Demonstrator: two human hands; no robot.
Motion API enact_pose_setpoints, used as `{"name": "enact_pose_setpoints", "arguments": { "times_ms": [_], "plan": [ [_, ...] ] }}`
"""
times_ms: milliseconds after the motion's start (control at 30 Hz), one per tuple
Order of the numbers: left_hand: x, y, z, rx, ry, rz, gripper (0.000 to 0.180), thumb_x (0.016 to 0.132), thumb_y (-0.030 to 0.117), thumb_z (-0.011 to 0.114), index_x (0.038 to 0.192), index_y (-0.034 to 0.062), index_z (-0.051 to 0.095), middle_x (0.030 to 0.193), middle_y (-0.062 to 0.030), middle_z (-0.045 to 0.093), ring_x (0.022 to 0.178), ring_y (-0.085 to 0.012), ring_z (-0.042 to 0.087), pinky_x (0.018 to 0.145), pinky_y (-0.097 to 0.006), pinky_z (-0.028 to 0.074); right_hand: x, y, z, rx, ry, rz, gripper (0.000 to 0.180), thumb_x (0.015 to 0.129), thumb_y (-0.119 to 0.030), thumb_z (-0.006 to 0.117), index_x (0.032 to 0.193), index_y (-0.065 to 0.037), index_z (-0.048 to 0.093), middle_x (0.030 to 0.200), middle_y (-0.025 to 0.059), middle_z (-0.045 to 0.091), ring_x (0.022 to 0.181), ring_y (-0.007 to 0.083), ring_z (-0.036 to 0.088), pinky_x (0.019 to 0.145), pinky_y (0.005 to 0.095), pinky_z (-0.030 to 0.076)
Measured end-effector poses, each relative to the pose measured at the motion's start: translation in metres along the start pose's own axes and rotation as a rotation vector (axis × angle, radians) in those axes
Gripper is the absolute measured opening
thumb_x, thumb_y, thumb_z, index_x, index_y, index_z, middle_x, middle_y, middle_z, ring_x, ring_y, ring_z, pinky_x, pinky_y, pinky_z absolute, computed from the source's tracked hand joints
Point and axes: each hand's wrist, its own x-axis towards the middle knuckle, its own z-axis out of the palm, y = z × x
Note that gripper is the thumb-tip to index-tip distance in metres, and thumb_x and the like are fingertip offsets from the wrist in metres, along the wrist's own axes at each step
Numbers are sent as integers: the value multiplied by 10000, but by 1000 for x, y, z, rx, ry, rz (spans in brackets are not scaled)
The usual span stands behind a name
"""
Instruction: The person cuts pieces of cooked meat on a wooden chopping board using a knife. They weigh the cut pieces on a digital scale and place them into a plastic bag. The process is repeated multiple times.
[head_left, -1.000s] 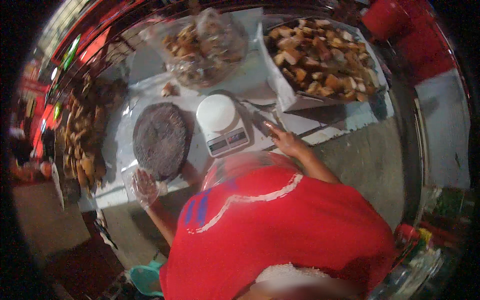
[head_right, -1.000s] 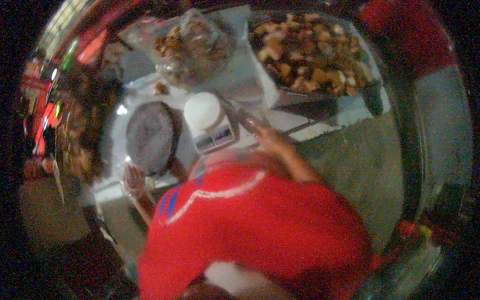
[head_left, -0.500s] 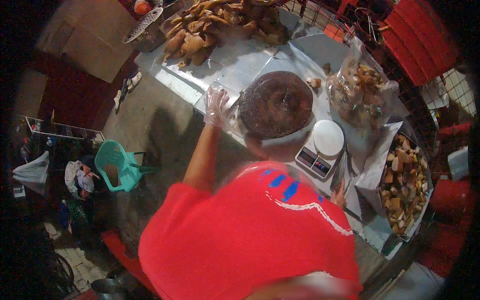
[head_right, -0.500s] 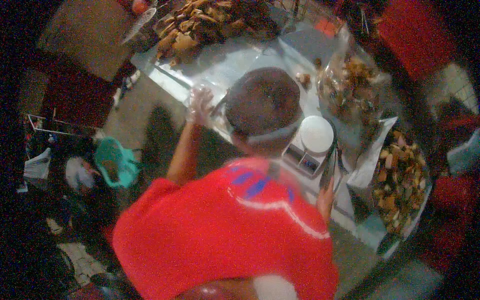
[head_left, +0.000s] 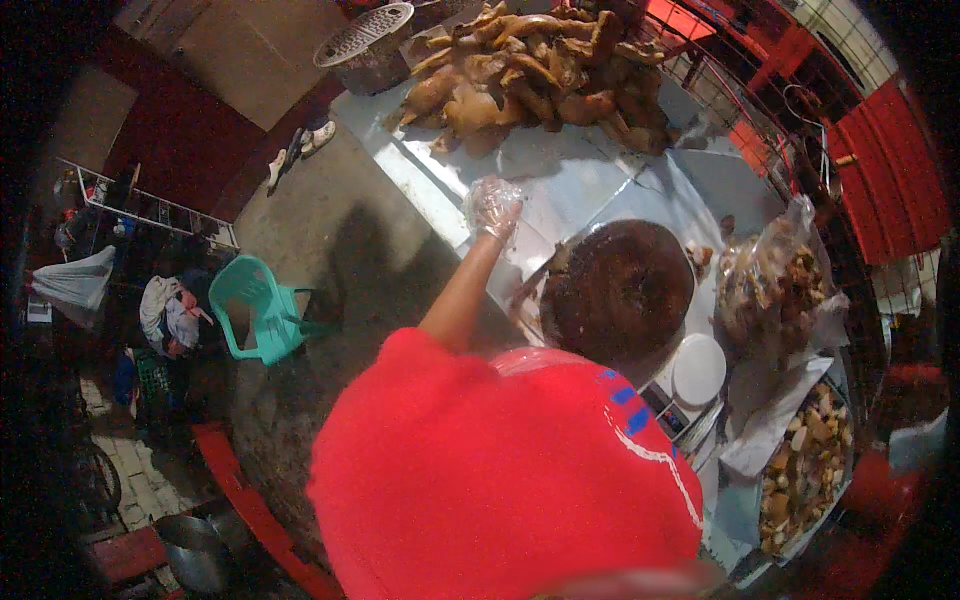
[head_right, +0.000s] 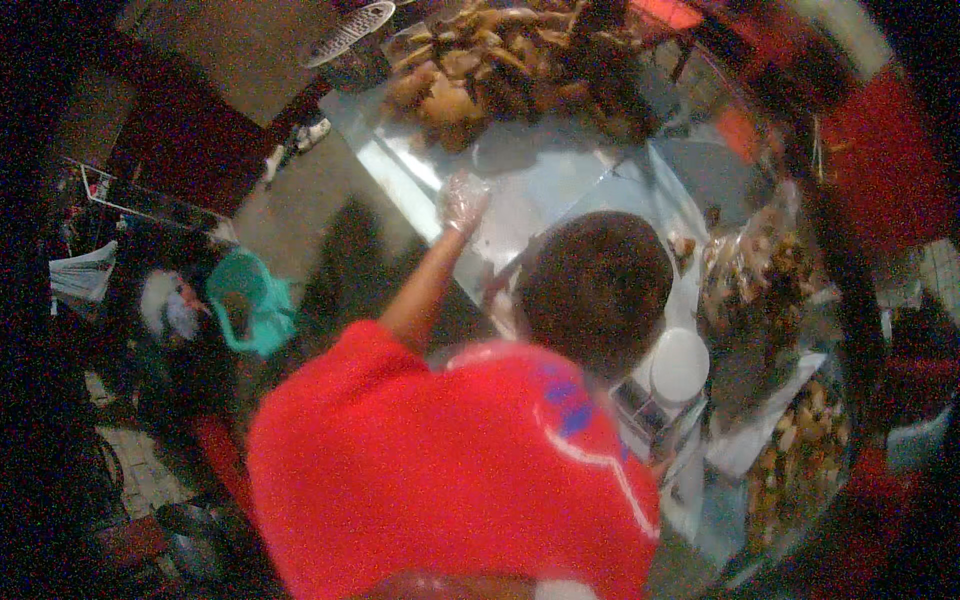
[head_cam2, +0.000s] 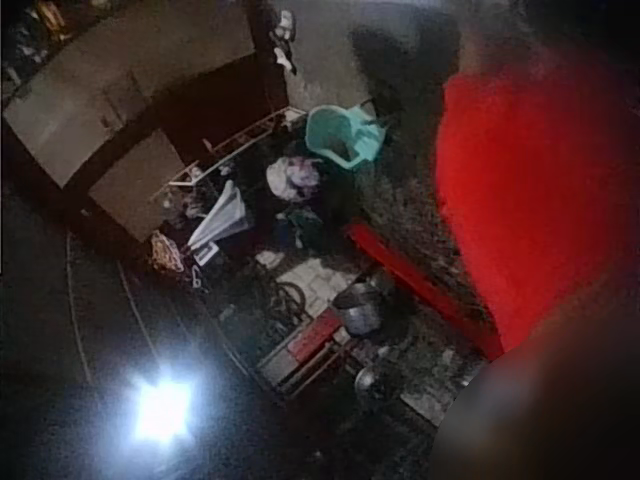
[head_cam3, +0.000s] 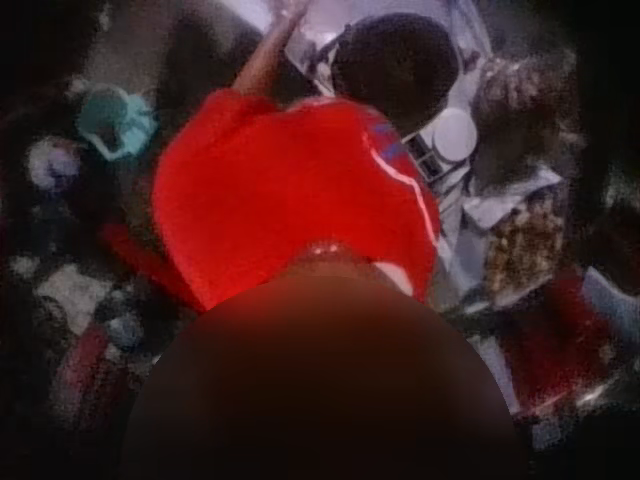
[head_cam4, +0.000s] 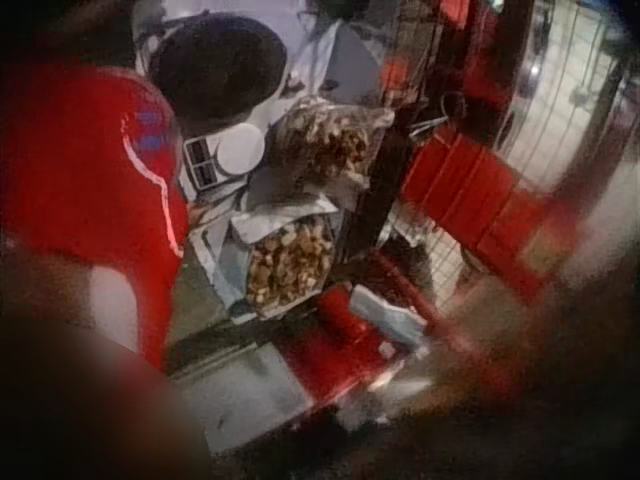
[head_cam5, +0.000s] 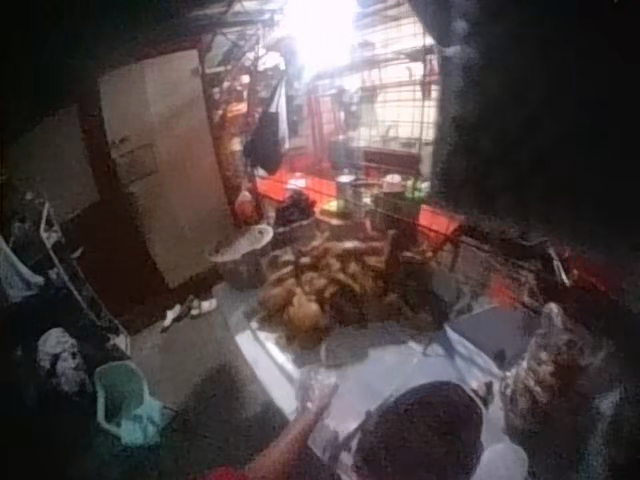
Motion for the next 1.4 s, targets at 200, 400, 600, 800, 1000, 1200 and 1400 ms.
{"name": "enact_pose_setpoints", "arguments": {
  "times_ms": [200,400,600,800,1000,1200,1400],
  "plan": [
    [118,-35,13,475,195,93,525,876,401,463,1221,12,529,1290,-188,486,1223,-344,423,1060,-478,266,7,-15,15,-2,36,77,591,924,-172,479,1448,-161,205,1157,195,559,812,339,570,676,405,429],
    [198,-2,-30,394,80,168,233,851,216,476,966,49,592,1005,-168,600,990,-322,561,858,-467,431,5,-26,17,-8,56,156,594,920,-171,489,1445,-161,211,1152,176,558,791,308,558,648,384,418],
    [228,-7,-54,316,7,247,173,814,133,500,940,63,597,987,-151,617,985,-330,581,830,-452,475,-3,-33,17,-1,80,222,596,917,-170,499,1443,-160,218,1147,158,557,770,276,545,620,363,406],
    [299,-87,-26,12,-172,-52,339,808,318,577,1076,111,598,1043,-102,619,949,-259,604,783,-396,501,-14,-35,17,43,115,264,599,913,-170,509,1440,-159,225,1142,140,556,750,245,533,593,342,395],
    [260,-150,-34,-88,77,625,352,836,335,611,1127,138,584,1106,-28,606,1024,-258,565,880,-388,462,-28,-30,18,148,182,308,601,910,-169,519,1438,-159,231,1137,122,555,729,214,520,565,321,383],
    [190,-88,-49,-1329,-780,-42,458,912,487,456,1255,185,473,1292,-10,490,1149,-208,492,936,-488,435,-47,-20,13,348,276,379,604,906,-168,529,1435,-158,238,1132,103,554,708,182,508,537,300,372],
    [187,9,-27,-165,-351,260,223,801,245,573,933,65,581,969,-109,622,869,-281,585,821,-386,473,-61,-17,13,575,360,439,606,903,-167,539,1432,-158,244,1127,85,553,687,151,495,510,279,360]
  ]
}}
